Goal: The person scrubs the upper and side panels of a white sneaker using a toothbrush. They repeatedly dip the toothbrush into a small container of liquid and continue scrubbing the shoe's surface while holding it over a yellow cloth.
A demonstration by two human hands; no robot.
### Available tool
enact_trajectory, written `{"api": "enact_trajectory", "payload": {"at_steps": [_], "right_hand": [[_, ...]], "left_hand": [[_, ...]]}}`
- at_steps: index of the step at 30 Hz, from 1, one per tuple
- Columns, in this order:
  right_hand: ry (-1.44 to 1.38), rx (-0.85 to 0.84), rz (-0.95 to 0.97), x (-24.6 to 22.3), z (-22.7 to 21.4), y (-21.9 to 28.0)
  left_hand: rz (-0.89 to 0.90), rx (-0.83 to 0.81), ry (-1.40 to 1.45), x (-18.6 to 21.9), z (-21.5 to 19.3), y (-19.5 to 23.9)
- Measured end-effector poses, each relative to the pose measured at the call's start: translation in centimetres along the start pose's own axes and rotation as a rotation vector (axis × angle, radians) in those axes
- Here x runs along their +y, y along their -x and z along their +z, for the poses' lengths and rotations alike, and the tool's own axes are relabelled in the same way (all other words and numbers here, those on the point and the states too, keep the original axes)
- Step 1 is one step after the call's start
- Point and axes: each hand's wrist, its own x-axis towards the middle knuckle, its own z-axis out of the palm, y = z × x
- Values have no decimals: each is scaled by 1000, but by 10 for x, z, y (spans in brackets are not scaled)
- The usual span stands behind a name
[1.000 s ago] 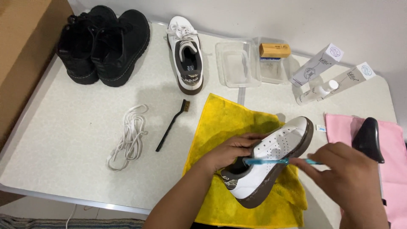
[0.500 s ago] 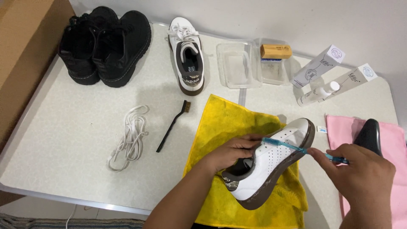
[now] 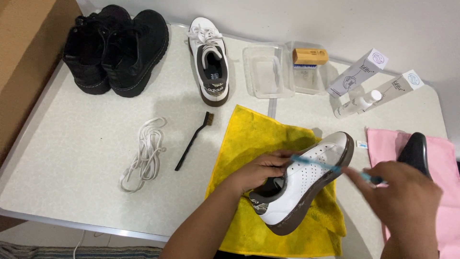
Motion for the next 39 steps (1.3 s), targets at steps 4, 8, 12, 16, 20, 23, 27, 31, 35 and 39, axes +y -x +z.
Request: {"api": "enact_trajectory", "payload": {"at_steps": [4,8,12,16,20,23,27,31,35,39], "right_hand": [[-457,68,-206,-17,-20,7],[-561,-28,-66,-6,6,27],[-699,36,-359,-54,-21,58],[-537,-135,48,-28,-12,72],[-567,-37,-53,-41,-20,78],[-508,-14,-57,-22,-14,76],[-538,-5,-110,-32,-12,86],[-561,-19,-51,-6,3,90],[-529,-15,-71,-18,-7,87],[-394,-50,133,2,17,78]], "left_hand": [[13,-35,55,9,1,0],[24,-15,18,5,2,-1],[97,-6,36,1,1,-2],[23,-13,74,5,1,1],[1,25,65,-5,-5,-4],[-4,40,45,-31,-14,-8],[-83,78,67,-21,-14,-10],[-35,72,78,-29,-12,-9],[-55,114,96,-29,-10,-9],[-298,228,223,22,8,-2]]}}
